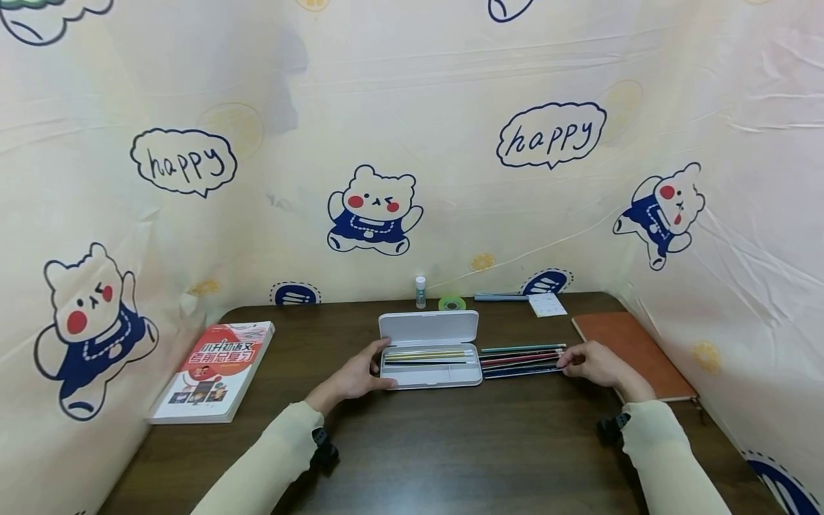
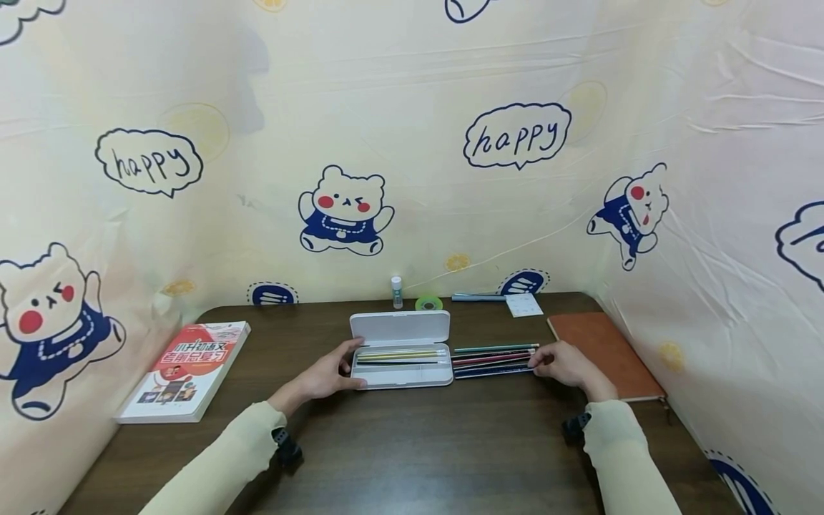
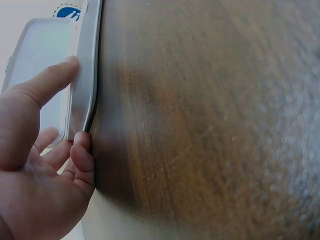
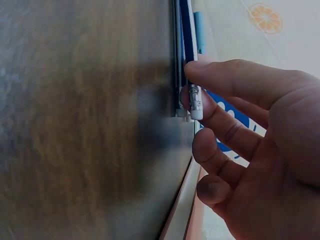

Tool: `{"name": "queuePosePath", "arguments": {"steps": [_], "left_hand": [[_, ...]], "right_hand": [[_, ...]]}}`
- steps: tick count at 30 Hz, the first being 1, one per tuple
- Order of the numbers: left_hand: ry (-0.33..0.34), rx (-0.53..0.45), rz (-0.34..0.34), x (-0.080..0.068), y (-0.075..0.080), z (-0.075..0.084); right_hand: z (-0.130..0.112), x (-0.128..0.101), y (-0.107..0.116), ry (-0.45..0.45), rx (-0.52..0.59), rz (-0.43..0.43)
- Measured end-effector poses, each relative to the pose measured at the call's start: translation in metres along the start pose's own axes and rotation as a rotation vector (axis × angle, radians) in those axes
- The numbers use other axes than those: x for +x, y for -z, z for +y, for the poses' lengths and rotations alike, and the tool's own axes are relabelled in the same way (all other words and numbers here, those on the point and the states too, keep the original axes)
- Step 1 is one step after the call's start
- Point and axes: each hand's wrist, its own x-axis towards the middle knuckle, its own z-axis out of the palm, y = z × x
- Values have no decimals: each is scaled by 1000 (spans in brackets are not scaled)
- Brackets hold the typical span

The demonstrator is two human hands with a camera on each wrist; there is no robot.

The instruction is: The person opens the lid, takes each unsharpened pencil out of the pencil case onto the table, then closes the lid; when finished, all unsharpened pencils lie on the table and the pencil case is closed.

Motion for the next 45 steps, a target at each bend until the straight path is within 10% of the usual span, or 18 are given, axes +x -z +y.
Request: {"name": "queuePosePath", "arguments": {"steps": [17, 45], "left_hand": [[-5, -5, 9, 0, -1, 2], [15, -10, -10, 0, 1, 2]], "right_hand": [[-9, 6, -1, 25, 18, 24], [-97, 54, -47, 239, 127, 9]]}}
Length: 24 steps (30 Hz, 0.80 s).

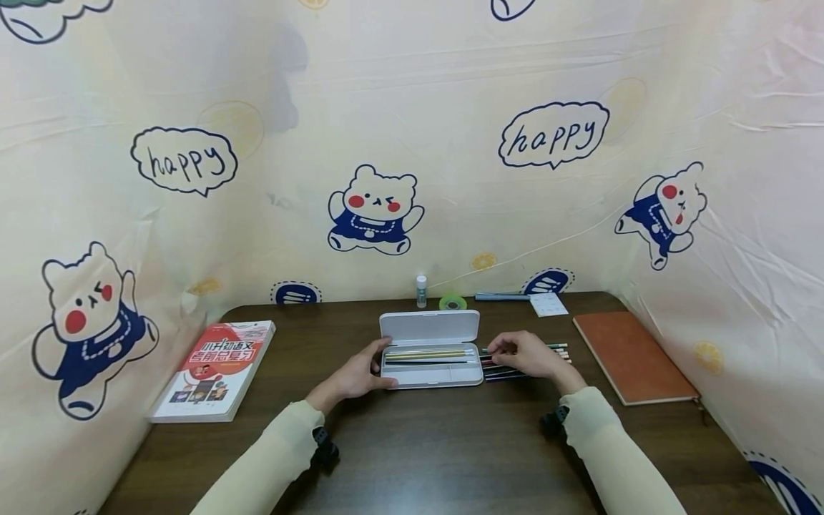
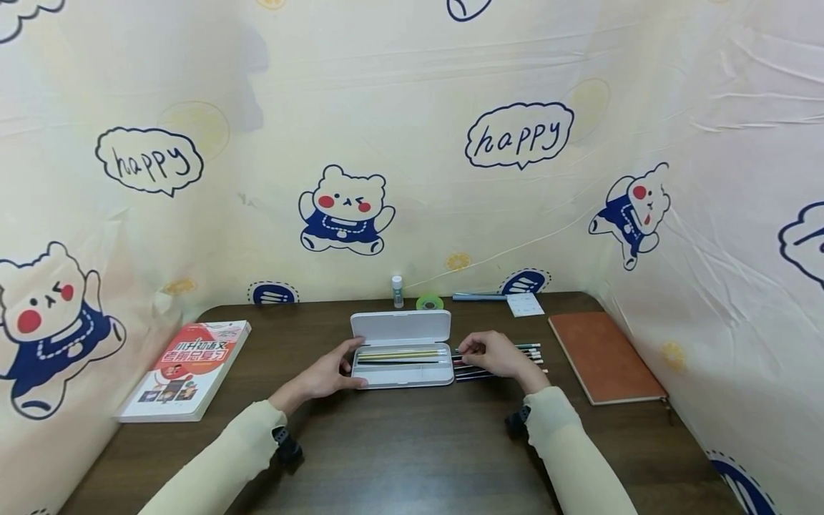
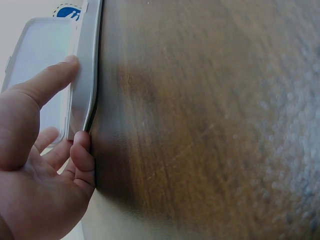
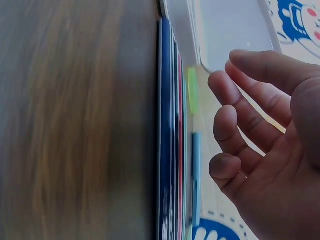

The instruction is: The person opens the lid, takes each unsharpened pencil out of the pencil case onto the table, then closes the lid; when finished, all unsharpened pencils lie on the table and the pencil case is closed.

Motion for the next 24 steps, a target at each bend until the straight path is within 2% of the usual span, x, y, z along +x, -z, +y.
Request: {"name": "queuePosePath", "arguments": {"steps": [14, 24], "left_hand": [[-21, -4, 8, -1, 0, -2], [-30, -10, 8, 0, -1, -2]], "right_hand": [[-22, 23, -25, 33, -51, -23], [-28, 33, -37, 4, -122, -103]]}}
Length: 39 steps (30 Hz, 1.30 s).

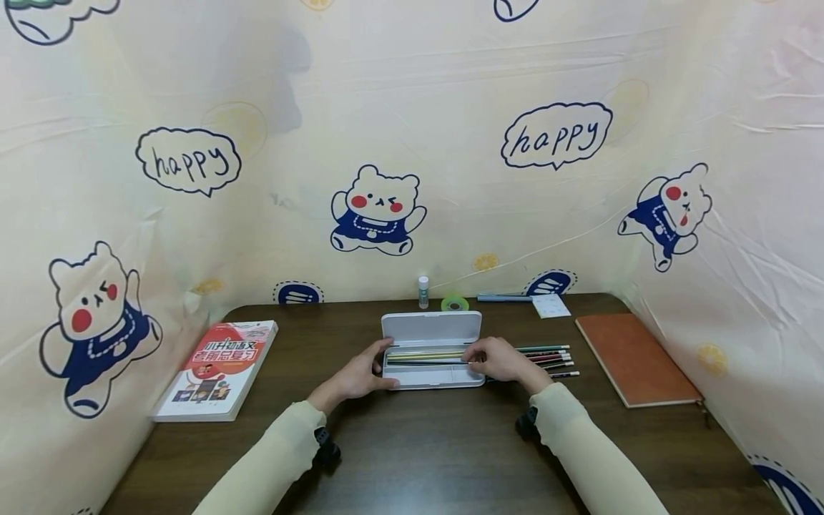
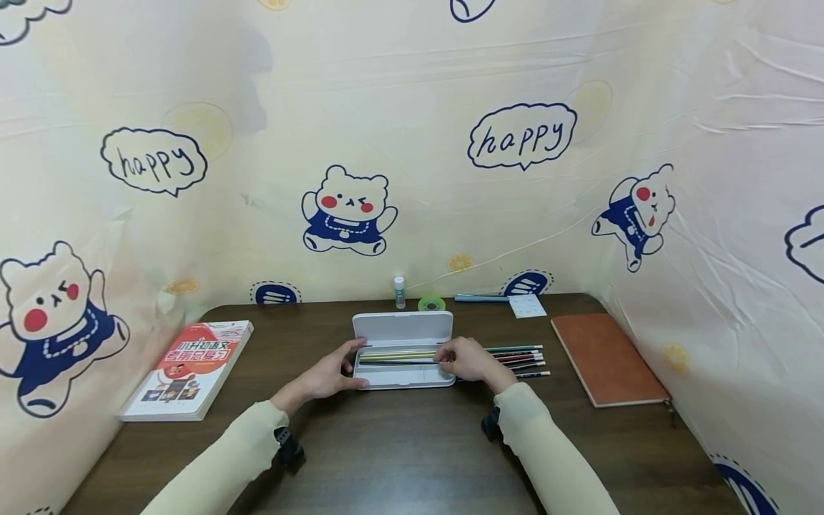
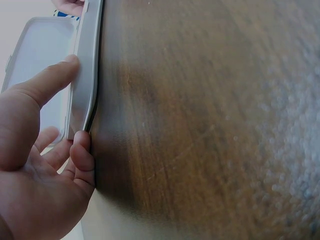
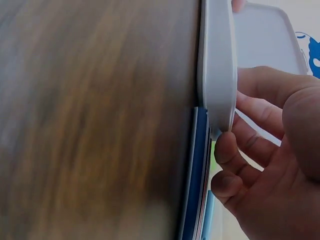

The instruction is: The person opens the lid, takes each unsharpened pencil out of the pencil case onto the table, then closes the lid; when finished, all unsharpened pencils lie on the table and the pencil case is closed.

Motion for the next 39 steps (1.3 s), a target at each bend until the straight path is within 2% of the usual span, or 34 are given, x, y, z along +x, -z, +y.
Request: {"name": "queuePosePath", "arguments": {"steps": [14, 20, 24, 28, 35, 39], "left_hand": [[13, -2, 2, 2, 0, -1], [10, -3, -2, 1, 0, -1], [11, -2, -8, 1, 0, 0], [10, 0, -10, 1, 0, 0], [19, -3, -7, 1, 0, 1], [24, -8, -6, 1, -1, 1]], "right_hand": [[-5, 6, 4, -32, -2, -3], [-1, 5, 6, -3, -3, 9], [0, 3, 9, -16, 17, 12], [3, -1, 13, -18, 28, 28], [11, -15, 26, 45, 13, 66], [18, -24, 34, 46, 7, 74]]}}
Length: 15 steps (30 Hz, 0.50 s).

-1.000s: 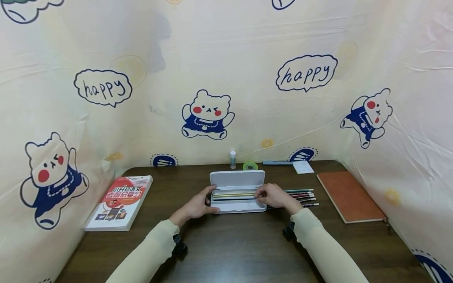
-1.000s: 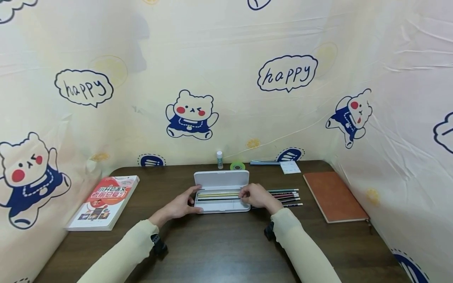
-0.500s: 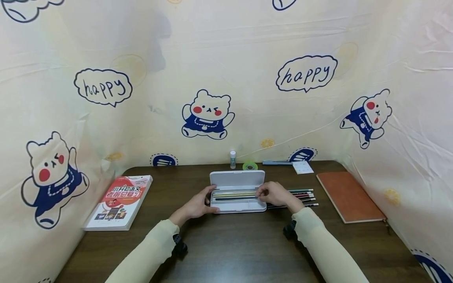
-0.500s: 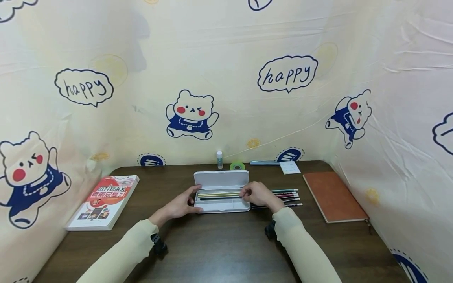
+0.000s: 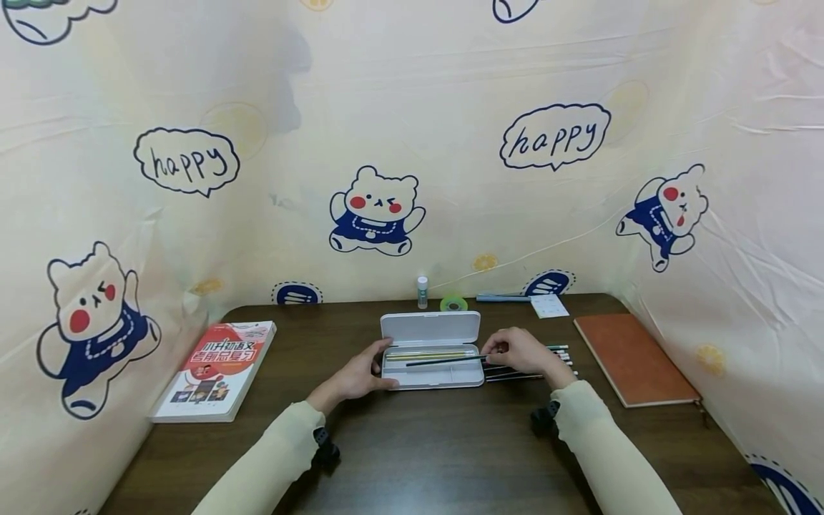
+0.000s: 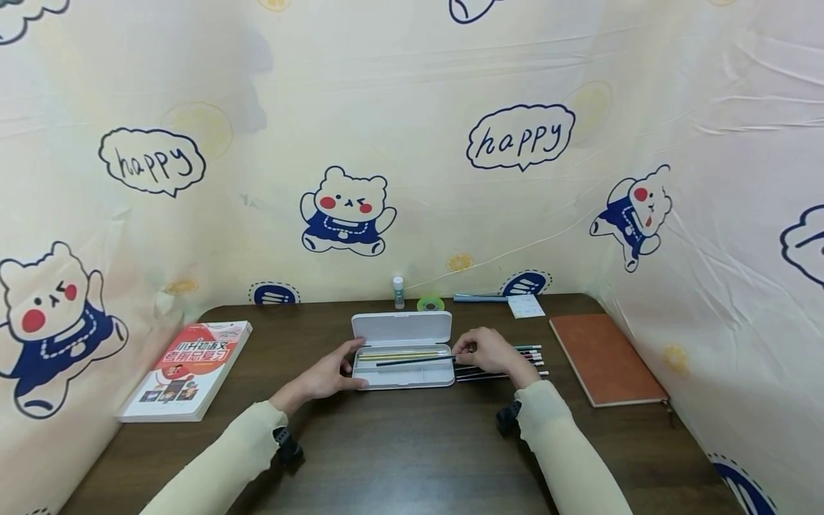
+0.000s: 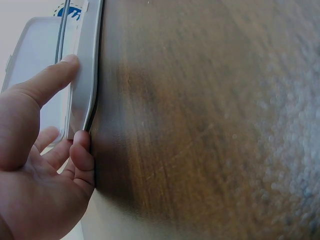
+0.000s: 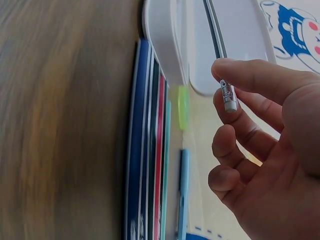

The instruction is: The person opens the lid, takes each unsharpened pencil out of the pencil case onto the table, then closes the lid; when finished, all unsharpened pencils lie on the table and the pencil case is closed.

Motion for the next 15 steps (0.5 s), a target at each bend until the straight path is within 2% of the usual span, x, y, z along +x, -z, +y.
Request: {"name": "queuePosePath", "arguments": {"steps": [10, 15], "left_hand": [[-3, -9, 8, -2, -1, 1], [-5, -10, 8, -3, 0, 1]], "right_hand": [[20, -26, 20, -31, 5, 41], [31, -40, 29, -83, 23, 57]]}}
